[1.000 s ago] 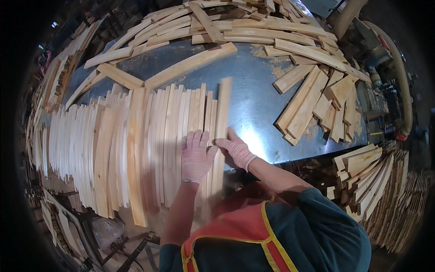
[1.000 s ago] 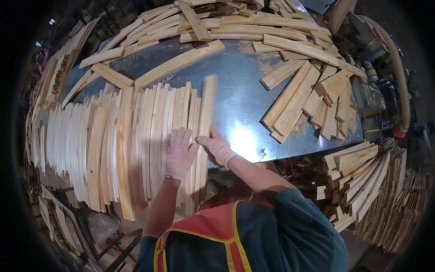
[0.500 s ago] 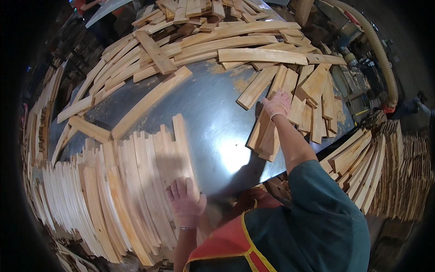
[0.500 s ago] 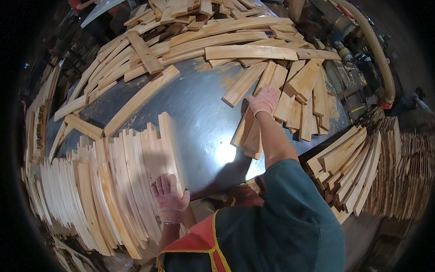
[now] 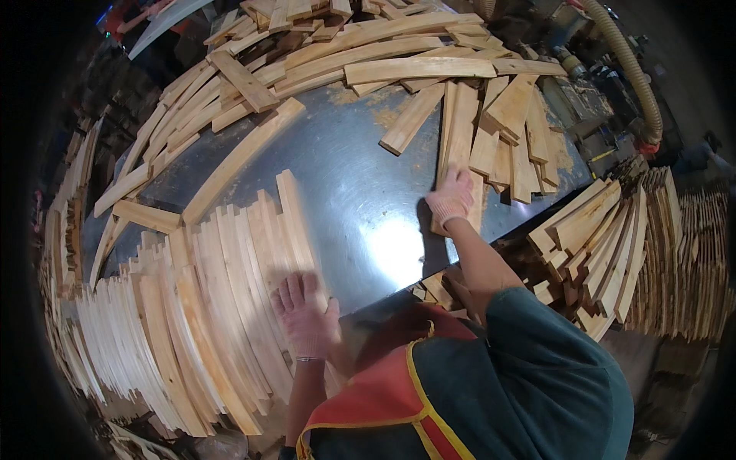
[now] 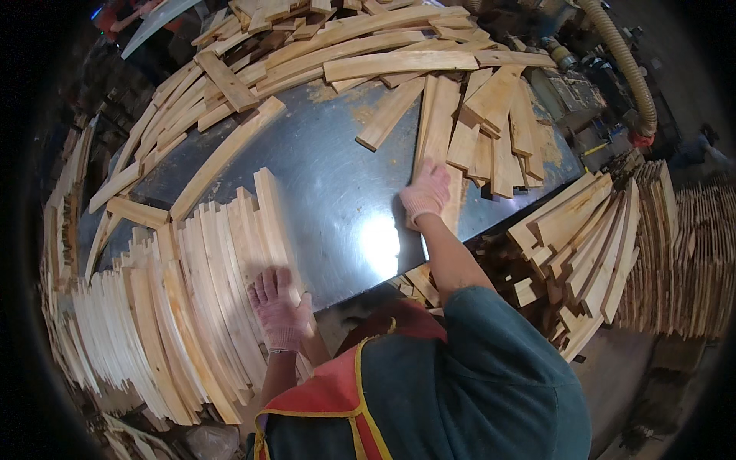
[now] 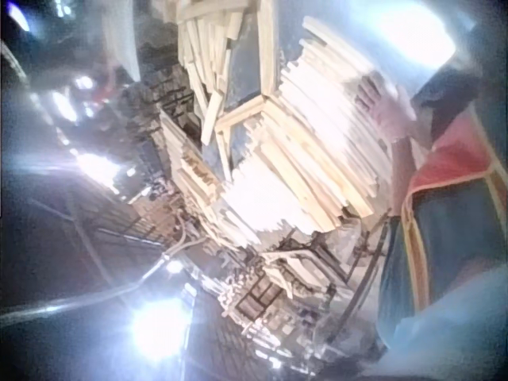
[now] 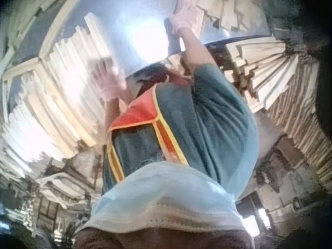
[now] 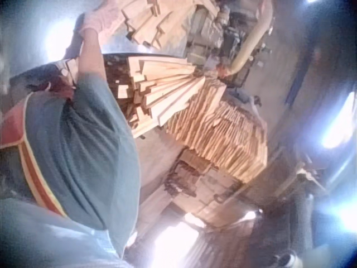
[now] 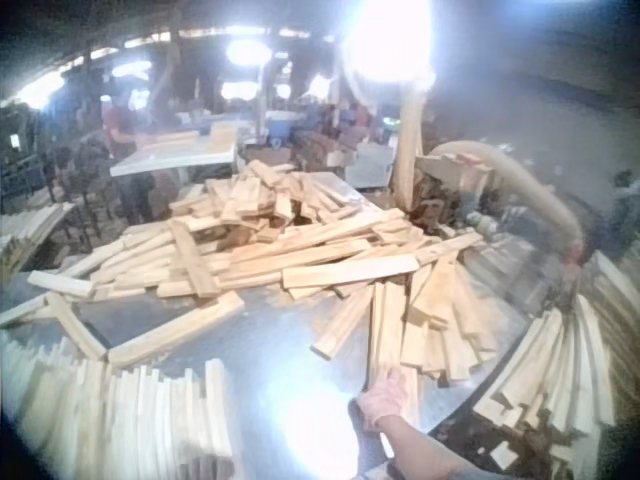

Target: The person sorts and stacks light-colored wooden planks on a metal table in a workshop. They pick up individual planks from a scattered pile, align them, and place them into a neat stack, repeating this process continuously.

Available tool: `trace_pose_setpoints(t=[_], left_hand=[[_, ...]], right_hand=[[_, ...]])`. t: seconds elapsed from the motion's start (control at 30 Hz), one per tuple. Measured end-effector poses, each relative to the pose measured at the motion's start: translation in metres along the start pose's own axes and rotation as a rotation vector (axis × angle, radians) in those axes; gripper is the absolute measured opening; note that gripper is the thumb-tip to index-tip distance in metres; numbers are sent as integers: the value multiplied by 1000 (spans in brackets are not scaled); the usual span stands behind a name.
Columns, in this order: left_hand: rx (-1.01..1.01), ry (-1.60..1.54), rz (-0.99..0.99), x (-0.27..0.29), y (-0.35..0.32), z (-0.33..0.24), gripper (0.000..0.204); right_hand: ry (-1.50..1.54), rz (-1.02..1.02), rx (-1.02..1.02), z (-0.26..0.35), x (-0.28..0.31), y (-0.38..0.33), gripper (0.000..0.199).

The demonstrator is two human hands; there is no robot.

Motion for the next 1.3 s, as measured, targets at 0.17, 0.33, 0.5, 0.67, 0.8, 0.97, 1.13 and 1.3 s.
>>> trace_pose_setpoints(t=[0.17, 0.33, 0.5, 0.67, 0.8, 0.97, 1.13, 1.3], left_hand=[[22, 61, 45, -26, -10, 16, 85], [27, 40, 104, -33, -10, 21, 85], [-63, 47, -133, -30, -16, 17, 75], [-19, -15, 60, -30, -15, 21, 84], [58, -84, 129, -41, 2, 15, 90], [34, -69, 94, -28, 33, -20, 94], [80, -89, 76, -36, 47, -24, 89], [87, 171, 18, -42, 63, -38, 83]], right_hand=[[-95, -23, -57, -47, -6, -19, 109], [-211, 172, 3, -46, 16, -5, 115], [273, 162, 53, -76, -5, 3, 88], [1264, 493, 54, -23, -45, -162, 91], [866, 626, 449, 26, -141, -280, 76], [461, 1028, 656, 76, -143, -286, 81], [248, 1115, 749, 122, -114, -305, 58], [256, 484, 1889, 144, -60, -211, 26]])
Point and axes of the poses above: each hand's wrist, its own y-axis towards the middle knuckle, its own x-axis out of the back of the hand, z = x × y, the point moved 10 cm from there along y, towards the middle knuckle, and after that the axes turned 5 degrees about x, right-handed, at the moved point
